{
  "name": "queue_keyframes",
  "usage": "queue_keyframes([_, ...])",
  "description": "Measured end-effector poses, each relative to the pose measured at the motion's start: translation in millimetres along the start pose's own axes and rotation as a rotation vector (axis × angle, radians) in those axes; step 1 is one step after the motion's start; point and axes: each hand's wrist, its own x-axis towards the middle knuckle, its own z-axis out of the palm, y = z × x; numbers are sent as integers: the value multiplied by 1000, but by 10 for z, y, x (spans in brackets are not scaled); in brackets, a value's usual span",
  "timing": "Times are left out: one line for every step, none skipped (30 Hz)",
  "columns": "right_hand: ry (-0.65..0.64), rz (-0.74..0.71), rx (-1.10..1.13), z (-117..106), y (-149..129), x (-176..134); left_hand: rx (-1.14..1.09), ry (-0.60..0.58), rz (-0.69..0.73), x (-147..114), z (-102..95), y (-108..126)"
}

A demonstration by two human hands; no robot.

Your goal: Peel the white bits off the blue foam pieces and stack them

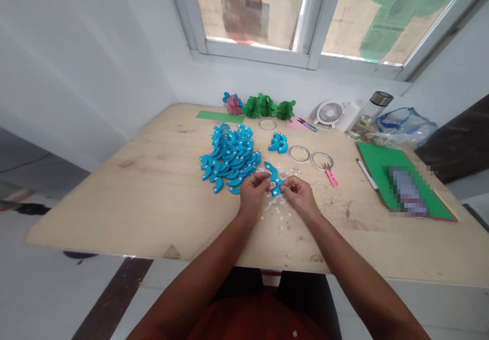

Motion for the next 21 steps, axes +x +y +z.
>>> queue_keyframes([5,0,5,1,-3,0,-7,-6,-4,2,-1,-1])
queue_keyframes([9,0,14,3,-7,0,-15,-11,-8,3,-2,-3])
queue_keyframes([14,0,25,7,-11,0,-22,-14,-11,5,-4,-6])
queue_keyframes([20,-1,41,12,-13,0,-28,-17,-13,7,-6,-11])
queue_keyframes([23,1,62,16,-13,1,-33,-21,-14,10,-8,-16])
queue_keyframes([24,6,86,20,-12,3,-37,-26,-14,14,-11,-23])
queue_keyframes([24,16,113,23,-9,4,-41,-31,-13,18,-14,-30])
queue_keyframes([24,30,142,25,-7,6,-44,-37,-11,23,-17,-38])
queue_keyframes([22,47,171,25,-6,8,-47,-43,-7,28,-21,-46])
queue_keyframes([17,65,196,22,-7,9,-48,-48,-3,32,-24,-53])
queue_keyframes([12,80,214,19,-10,10,-46,-52,3,36,-27,-59])
queue_keyframes([6,91,224,14,-17,10,-43,-56,10,38,-30,-63])
queue_keyframes([-1,98,223,9,-26,9,-39,-59,17,38,-32,-64])
queue_keyframes([-6,102,215,5,-36,7,-34,-59,23,36,-33,-63])
queue_keyframes([-9,103,203,2,-48,4,-29,-60,28,33,-34,-61])
queue_keyframes([-12,106,189,2,-59,2,-24,-62,30,28,-34,-57])
queue_keyframes([-15,110,179,3,-69,-1,-21,-64,31,24,-35,-52])
queue_keyframes([-20,115,175,5,-77,-3,-20,-67,33,20,-35,-49])
queue_keyframes([-26,119,174,9,-83,-5,-19,-73,36,17,-35,-47])
queue_keyframes([-30,123,175,13,-87,-6,-19,-80,41,16,-37,-47])
queue_keyframes([-32,125,177,17,-87,-7,-21,-88,46,17,-38,-49])
